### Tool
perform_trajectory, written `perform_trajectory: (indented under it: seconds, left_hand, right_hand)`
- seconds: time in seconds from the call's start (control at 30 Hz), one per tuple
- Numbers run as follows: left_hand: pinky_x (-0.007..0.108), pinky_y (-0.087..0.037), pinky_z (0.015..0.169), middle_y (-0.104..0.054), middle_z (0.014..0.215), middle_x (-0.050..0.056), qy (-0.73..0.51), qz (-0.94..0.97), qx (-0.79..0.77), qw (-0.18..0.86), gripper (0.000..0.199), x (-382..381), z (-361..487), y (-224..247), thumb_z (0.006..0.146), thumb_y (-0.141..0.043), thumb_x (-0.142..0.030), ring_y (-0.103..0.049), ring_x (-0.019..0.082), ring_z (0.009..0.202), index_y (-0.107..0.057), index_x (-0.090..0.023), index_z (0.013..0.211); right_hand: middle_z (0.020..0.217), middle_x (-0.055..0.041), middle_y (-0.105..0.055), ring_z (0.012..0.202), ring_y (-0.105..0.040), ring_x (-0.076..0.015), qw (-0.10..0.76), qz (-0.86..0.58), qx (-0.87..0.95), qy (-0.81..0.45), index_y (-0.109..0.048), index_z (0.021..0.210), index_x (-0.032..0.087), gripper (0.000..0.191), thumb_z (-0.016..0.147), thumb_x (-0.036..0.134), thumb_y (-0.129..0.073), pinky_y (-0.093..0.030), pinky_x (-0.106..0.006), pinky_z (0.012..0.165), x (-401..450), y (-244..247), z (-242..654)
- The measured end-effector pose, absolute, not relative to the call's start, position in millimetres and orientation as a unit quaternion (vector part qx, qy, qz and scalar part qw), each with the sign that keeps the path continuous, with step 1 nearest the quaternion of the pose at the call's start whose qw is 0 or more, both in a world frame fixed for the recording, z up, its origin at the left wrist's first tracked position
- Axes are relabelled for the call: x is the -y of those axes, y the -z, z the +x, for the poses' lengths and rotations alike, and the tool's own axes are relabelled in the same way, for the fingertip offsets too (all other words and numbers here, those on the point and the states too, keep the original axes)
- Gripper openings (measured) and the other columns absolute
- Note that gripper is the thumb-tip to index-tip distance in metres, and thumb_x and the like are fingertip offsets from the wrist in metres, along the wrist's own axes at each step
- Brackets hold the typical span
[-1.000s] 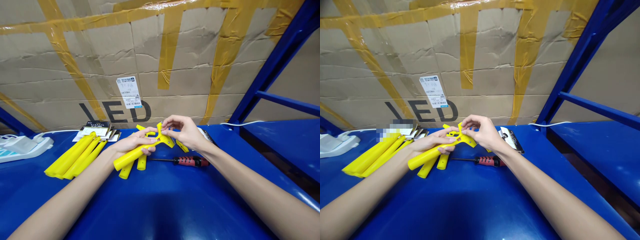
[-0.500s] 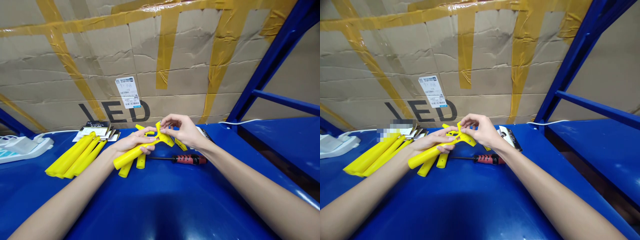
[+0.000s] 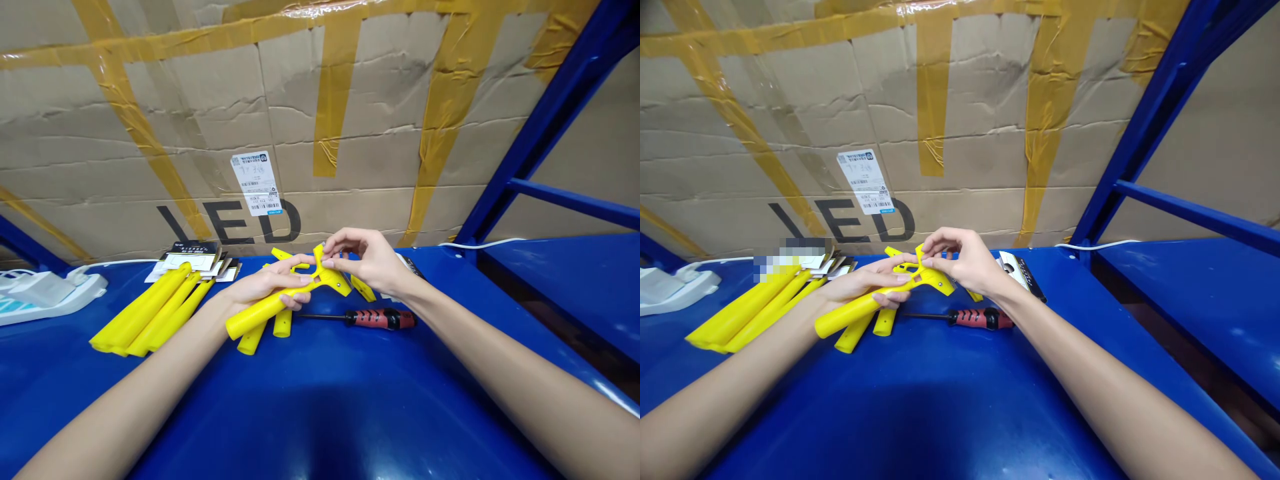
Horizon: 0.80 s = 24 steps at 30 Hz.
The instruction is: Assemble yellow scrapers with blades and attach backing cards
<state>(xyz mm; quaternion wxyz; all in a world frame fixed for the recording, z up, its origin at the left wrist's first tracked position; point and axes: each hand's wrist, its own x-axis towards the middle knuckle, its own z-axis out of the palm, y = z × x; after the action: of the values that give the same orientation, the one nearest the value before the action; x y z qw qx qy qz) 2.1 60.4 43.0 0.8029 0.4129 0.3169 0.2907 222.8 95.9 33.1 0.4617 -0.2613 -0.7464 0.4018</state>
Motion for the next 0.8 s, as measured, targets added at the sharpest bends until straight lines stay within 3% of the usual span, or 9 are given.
perform_trajectory:
  seconds: [0.27,0.43,0.57,0.67,0.8]
  left_hand:
    - [0.012,-0.038,0.046,-0.055,0.072,-0.001,-0.291,0.421,-0.317,0.798,0.035,-62,2,-40,0.086,-0.069,-0.006,-0.053,0.006,0.052,-0.053,-0.020,0.114]
    - [0.011,-0.038,0.045,-0.058,0.076,0.000,-0.290,0.420,-0.317,0.800,0.035,-62,2,-40,0.086,-0.069,-0.005,-0.055,0.007,0.054,-0.053,-0.019,0.114]
    - [0.011,-0.039,0.045,-0.058,0.076,0.000,-0.284,0.420,-0.314,0.803,0.034,-60,2,-41,0.087,-0.068,-0.005,-0.055,0.007,0.055,-0.055,-0.019,0.114]
    - [0.011,-0.039,0.045,-0.057,0.076,0.000,-0.286,0.425,-0.311,0.801,0.034,-60,1,-42,0.086,-0.069,-0.004,-0.054,0.006,0.055,-0.057,-0.018,0.115]
    - [0.011,-0.039,0.045,-0.058,0.080,0.002,-0.289,0.434,-0.313,0.794,0.035,-61,0,-41,0.086,-0.069,-0.004,-0.054,0.006,0.056,-0.057,-0.019,0.115]
  right_hand:
    - [0.088,-0.0032,-0.072,0.080,-0.064,-0.0165,0.454,-0.279,0.771,-0.349,-0.069,0.088,0.018,0.010,0.080,0.020,-0.075,-0.051,-0.033,0.078,-93,-36,221]
    - [0.094,-0.0030,-0.066,0.085,-0.060,-0.0171,0.461,-0.295,0.744,-0.383,-0.068,0.100,0.019,0.031,0.073,0.026,-0.082,-0.050,-0.034,0.079,-99,-31,223]
    - [0.107,-0.0051,-0.066,0.093,-0.060,-0.0180,0.447,-0.309,0.724,-0.424,-0.067,0.112,0.020,0.048,0.069,0.029,-0.086,-0.051,-0.037,0.089,-103,-29,226]
    - [0.106,-0.0056,-0.069,0.097,-0.062,-0.0198,0.414,-0.303,0.741,-0.433,-0.070,0.108,0.020,0.040,0.072,0.032,-0.084,-0.051,-0.038,0.090,-104,-31,228]
    - [0.096,-0.0044,-0.073,0.087,-0.064,-0.0182,0.385,-0.304,0.752,-0.440,-0.075,0.098,0.019,0.031,0.073,0.037,-0.083,-0.052,-0.036,0.083,-105,-34,232]
